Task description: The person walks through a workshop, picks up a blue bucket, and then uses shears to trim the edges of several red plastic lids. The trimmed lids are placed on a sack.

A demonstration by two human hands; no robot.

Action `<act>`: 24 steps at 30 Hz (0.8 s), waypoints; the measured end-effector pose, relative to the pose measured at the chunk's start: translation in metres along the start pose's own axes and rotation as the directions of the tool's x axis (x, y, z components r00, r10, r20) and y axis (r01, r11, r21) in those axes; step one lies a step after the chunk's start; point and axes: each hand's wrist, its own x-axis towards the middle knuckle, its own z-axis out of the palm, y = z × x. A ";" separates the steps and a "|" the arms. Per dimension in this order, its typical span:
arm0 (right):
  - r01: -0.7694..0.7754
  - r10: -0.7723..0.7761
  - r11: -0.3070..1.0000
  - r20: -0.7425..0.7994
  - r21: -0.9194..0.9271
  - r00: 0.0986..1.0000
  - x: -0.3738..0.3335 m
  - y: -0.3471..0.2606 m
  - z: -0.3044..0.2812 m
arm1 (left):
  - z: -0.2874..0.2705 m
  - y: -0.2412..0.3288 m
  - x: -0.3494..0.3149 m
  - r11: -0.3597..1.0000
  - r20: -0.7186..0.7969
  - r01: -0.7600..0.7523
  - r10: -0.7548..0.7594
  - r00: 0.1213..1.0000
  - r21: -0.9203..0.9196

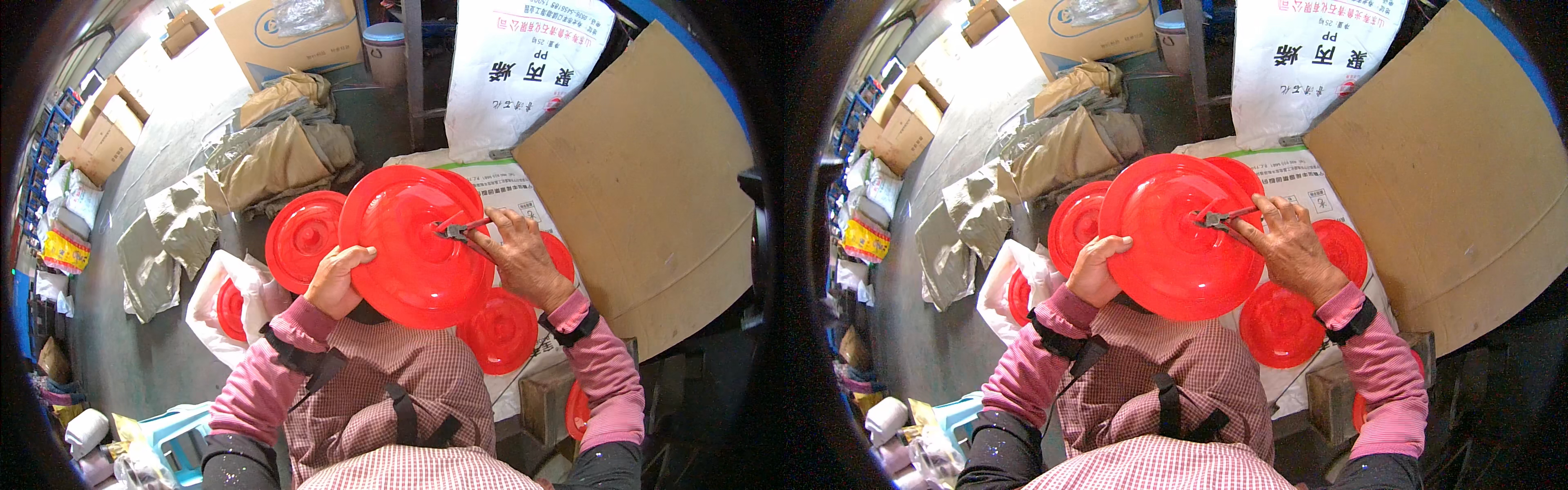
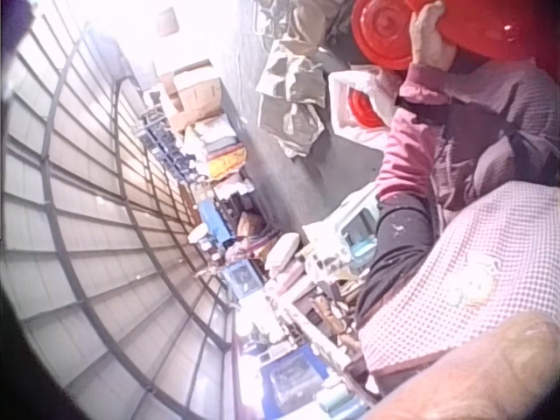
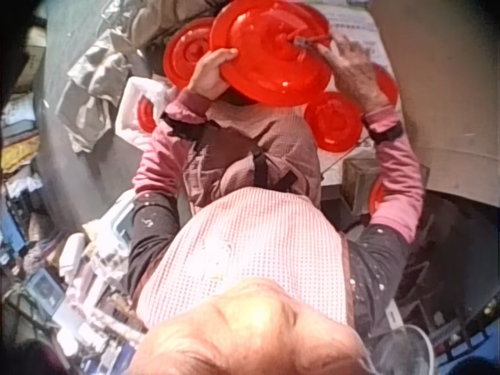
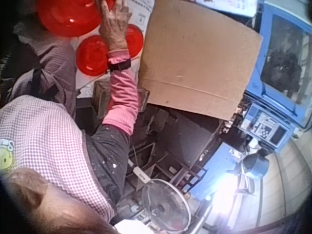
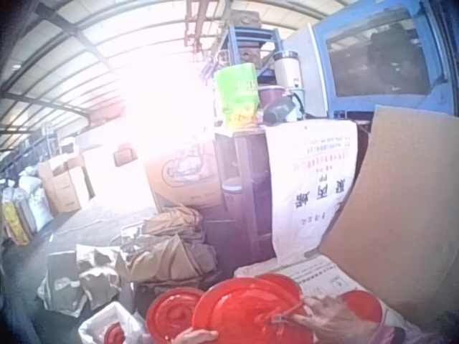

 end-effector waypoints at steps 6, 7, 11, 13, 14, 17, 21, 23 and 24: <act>-0.027 0.033 0.983 -0.030 0.183 0.999 -0.001 -0.005 0.024 | -0.004 0.006 0.008 0.997 -0.057 0.042 -0.038 0.998 0.068; -0.035 0.043 0.972 -0.029 0.233 0.999 -0.001 -0.006 0.030 | -0.004 0.006 0.009 0.996 -0.045 0.014 -0.010 0.999 0.083; -0.246 0.223 0.826 0.108 0.507 0.969 0.001 -0.021 0.060 | 0.005 -0.004 0.018 0.921 -0.040 -0.113 0.137 0.990 0.373; -0.381 0.332 0.683 0.200 0.623 0.922 0.006 -0.036 0.074 | 0.012 -0.014 0.027 0.747 0.015 -0.179 0.221 0.975 0.640; -0.398 0.388 0.636 0.172 0.661 0.906 0.010 -0.044 0.080 | 0.017 -0.022 0.033 0.611 0.053 -0.200 0.250 0.967 0.766; -0.516 0.398 0.321 0.382 0.794 0.834 0.027 -0.056 0.092 | 0.029 -0.046 0.050 0.057 0.157 -0.197 0.404 0.901 0.979; -0.564 0.307 -0.366 0.668 0.740 0.678 0.049 -0.059 0.105 | 0.023 -0.059 0.069 -0.286 0.128 -0.036 0.311 0.942 0.958; -0.553 0.285 -0.509 0.735 0.660 0.616 0.053 -0.058 0.112 | 0.016 -0.061 0.077 -0.354 0.195 -0.073 0.322 0.926 0.932; -0.538 0.271 -0.576 0.764 0.616 0.585 0.054 -0.057 0.116 | 0.011 -0.060 0.080 -0.371 0.219 -0.094 0.310 0.925 0.924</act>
